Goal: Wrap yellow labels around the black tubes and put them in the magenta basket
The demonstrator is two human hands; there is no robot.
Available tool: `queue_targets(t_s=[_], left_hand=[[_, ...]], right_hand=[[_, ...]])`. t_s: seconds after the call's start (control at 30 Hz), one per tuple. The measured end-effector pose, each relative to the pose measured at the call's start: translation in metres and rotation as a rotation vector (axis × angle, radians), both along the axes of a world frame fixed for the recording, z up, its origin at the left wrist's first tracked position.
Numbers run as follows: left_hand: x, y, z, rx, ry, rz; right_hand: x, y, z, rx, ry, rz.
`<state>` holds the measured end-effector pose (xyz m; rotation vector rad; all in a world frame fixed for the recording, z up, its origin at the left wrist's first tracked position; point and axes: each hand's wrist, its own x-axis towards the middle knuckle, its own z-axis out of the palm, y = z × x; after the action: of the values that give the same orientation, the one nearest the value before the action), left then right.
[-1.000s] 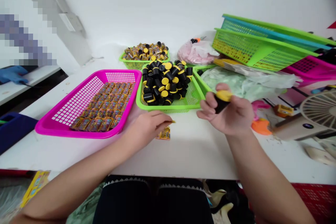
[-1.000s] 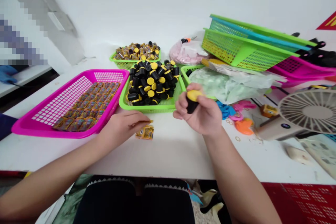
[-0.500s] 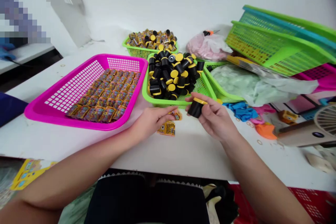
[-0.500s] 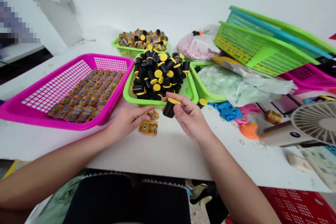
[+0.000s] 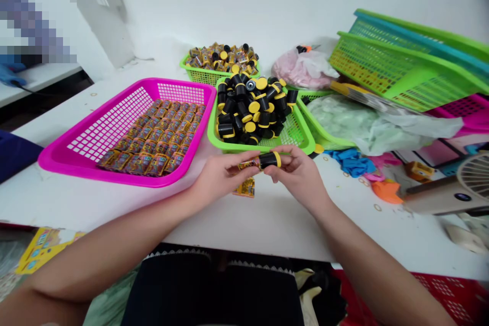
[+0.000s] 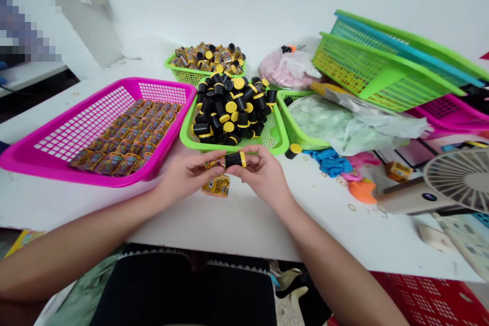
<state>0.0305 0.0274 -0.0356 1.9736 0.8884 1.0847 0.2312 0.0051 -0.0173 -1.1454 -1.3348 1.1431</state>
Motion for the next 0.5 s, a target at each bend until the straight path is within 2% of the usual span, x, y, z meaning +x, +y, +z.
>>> queue_targets(t_s=[0.07, 0.2, 0.3, 0.4, 0.5], left_hand=[[0.000, 0.000, 0.001, -0.078, -0.082, -0.040], [0.001, -0.001, 0.001, -0.111, -0.132, -0.158], [0.003, -0.002, -0.001, -0.178, -0.185, -0.149], [0.006, -0.001, -0.001, -0.334, -0.266, -0.147], [0.008, 0.001, 0.003, -0.516, -0.360, -0.215]], right_hand=[[-0.001, -0.002, -0.003, 0.035, -0.036, -0.007], [0.001, -0.006, -0.011, 0.160, -0.198, -0.004], [0.003, -0.008, -0.012, 0.303, -0.326, 0.042], [0.003, -0.010, -0.007, 0.469, -0.437, 0.058], [-0.001, -0.011, -0.004, 0.625, -0.544, 0.027]])
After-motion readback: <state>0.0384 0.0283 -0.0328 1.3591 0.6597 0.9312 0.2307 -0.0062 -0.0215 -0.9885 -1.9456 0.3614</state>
